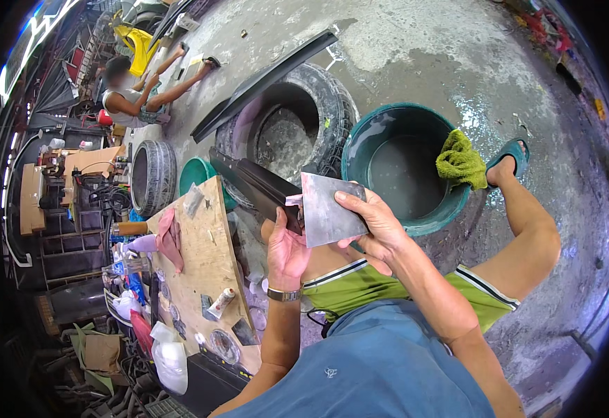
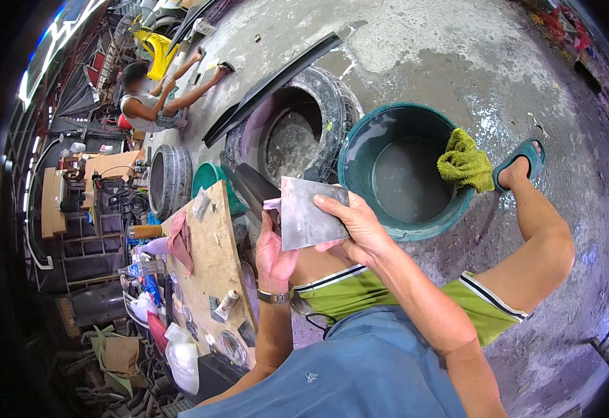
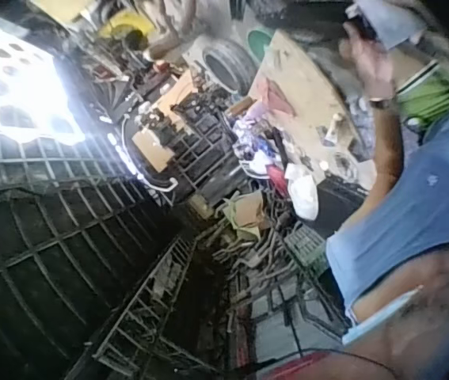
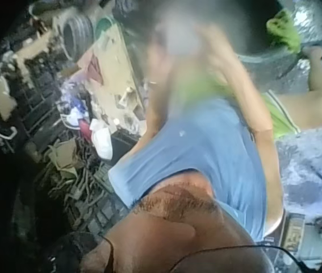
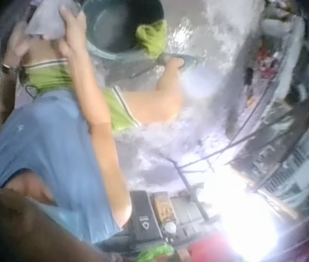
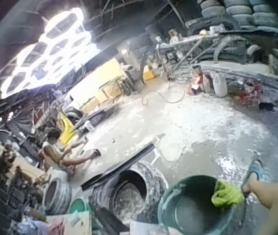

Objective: Sanding and applying body filler to a car exterior plastic component.

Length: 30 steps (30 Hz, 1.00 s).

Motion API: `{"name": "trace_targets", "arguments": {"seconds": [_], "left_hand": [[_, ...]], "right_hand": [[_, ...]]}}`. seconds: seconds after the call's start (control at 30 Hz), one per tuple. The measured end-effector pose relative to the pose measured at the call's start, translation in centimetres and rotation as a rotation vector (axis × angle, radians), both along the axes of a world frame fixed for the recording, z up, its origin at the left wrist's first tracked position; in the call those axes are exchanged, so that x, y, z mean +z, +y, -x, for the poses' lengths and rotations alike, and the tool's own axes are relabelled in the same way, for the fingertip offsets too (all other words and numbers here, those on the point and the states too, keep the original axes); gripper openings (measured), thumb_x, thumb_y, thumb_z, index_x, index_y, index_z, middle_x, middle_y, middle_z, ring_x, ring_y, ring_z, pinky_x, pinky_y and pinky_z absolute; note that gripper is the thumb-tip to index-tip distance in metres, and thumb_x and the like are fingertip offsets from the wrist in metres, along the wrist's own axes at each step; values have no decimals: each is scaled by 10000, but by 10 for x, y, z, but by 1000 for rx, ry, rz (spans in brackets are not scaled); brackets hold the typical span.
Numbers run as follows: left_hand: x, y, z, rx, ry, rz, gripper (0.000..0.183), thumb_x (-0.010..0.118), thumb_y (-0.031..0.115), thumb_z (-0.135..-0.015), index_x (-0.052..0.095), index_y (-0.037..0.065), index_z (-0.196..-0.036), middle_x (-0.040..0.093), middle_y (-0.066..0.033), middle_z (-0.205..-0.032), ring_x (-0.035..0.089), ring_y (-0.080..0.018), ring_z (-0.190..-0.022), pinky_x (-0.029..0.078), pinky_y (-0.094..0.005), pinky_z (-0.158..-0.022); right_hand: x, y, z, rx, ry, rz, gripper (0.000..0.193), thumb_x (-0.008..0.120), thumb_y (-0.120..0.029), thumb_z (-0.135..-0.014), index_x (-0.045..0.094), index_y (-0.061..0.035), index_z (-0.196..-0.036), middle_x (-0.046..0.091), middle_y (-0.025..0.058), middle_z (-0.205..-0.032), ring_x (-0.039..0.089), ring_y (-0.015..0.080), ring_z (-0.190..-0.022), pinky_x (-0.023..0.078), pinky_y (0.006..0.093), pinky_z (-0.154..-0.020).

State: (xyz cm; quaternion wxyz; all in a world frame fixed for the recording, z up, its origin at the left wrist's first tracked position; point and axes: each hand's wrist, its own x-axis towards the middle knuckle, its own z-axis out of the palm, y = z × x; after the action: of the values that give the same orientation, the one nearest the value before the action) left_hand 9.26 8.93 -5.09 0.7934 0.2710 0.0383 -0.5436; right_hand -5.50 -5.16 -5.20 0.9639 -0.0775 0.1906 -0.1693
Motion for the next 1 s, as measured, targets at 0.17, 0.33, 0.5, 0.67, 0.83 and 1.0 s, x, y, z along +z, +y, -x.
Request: {"name": "trace_targets", "arguments": {"seconds": [0.17,0.33,0.5,0.67,0.83,1.0], "left_hand": [[-14,8,3,4,23,-36,365,515,318,-1032,575,94,-1314,603,-97,-1351,562,-256,-1248,408,-496,-1104],[-10,27,20,-98,-321,-8,446,481,386,-1038,512,106,-1384,530,-116,-1418,575,-265,-1209,461,-469,-1048],[-32,-2,12,32,-76,-133,269,629,226,-980,622,104,-1220,698,-70,-1157,650,-207,-1091,558,-363,-881],[-46,-15,33,34,-169,-231,255,618,156,-983,611,85,-1227,687,-83,-1184,670,-215,-1070,570,-363,-890],[-80,-14,42,-3,-195,-259,296,600,124,-990,571,29,-1269,673,-126,-1217,665,-235,-1101,555,-370,-932],[-84,-18,49,4,-186,-248,299,606,109,-985,569,34,-1273,668,-117,-1223,657,-238,-1119,536,-375,-970]], "right_hand": [[21,-3,0,2,4,83,302,697,-187,-919,555,-33,-1137,649,74,-916,683,155,-704,583,324,-425],[60,2,21,176,-75,344,264,706,-148,-912,543,-27,-1080,651,74,-940,686,166,-752,621,347,-514],[17,-7,91,-89,64,231,295,719,-101,-870,520,-58,-1083,627,84,-980,700,227,-830,648,418,-572],[-7,-12,140,-204,272,317,355,747,-122,-833,517,-60,-1097,626,92,-1026,677,256,-960,648,476,-612],[-7,-5,165,-54,321,292,519,769,-208,-822,535,-67,-1264,602,90,-1207,612,239,-1118,537,449,-935],[-27,-1,171,-173,215,-25,554,648,-412,-920,512,-79,-1341,563,103,-1322,533,274,-1258,477,488,-1019]]}}
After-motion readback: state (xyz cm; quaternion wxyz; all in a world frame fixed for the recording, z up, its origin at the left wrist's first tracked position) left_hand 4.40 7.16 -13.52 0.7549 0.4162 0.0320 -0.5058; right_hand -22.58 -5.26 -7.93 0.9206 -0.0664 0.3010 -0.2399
